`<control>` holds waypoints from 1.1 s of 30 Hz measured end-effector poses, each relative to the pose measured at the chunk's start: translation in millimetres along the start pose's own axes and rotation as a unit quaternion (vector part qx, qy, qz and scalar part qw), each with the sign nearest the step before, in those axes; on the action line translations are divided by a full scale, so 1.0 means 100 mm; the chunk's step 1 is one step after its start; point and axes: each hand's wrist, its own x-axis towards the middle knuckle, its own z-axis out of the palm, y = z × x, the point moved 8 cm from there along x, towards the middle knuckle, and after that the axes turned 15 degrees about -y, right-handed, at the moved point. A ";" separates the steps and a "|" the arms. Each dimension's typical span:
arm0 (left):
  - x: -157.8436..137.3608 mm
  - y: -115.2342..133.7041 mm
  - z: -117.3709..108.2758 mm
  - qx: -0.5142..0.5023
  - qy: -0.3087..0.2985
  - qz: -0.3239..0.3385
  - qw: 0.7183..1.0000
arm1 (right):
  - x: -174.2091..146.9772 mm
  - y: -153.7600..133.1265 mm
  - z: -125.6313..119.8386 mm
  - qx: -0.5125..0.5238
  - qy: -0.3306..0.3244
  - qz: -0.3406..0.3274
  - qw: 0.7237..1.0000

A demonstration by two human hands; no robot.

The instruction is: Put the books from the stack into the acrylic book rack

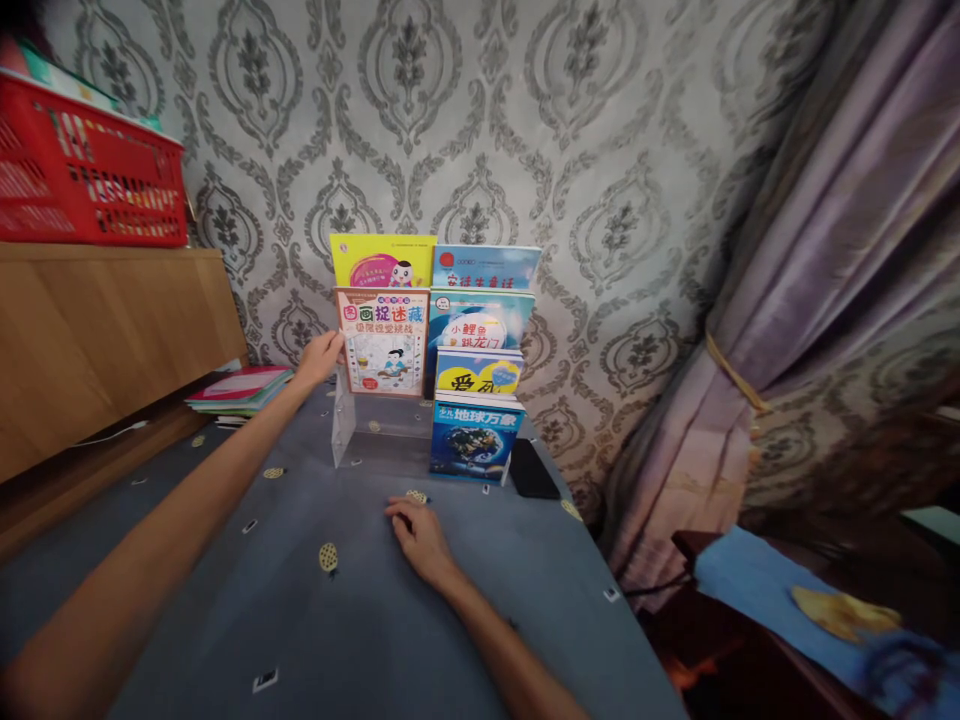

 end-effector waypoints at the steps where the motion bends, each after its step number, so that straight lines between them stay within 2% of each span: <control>1: 0.00 0.00 0.00 -0.004 -0.001 0.001 1.000 | 0.00 0.00 0.00 -0.001 0.001 0.001 1.000; 22: -0.08 -0.01 0.01 -0.007 0.006 0.009 1.000 | -0.02 0.05 0.02 -0.005 0.005 0.000 1.000; 33: 0.04 0.02 -0.04 0.016 0.036 -0.031 0.999 | -0.03 0.05 0.03 -0.006 0.004 -0.011 1.000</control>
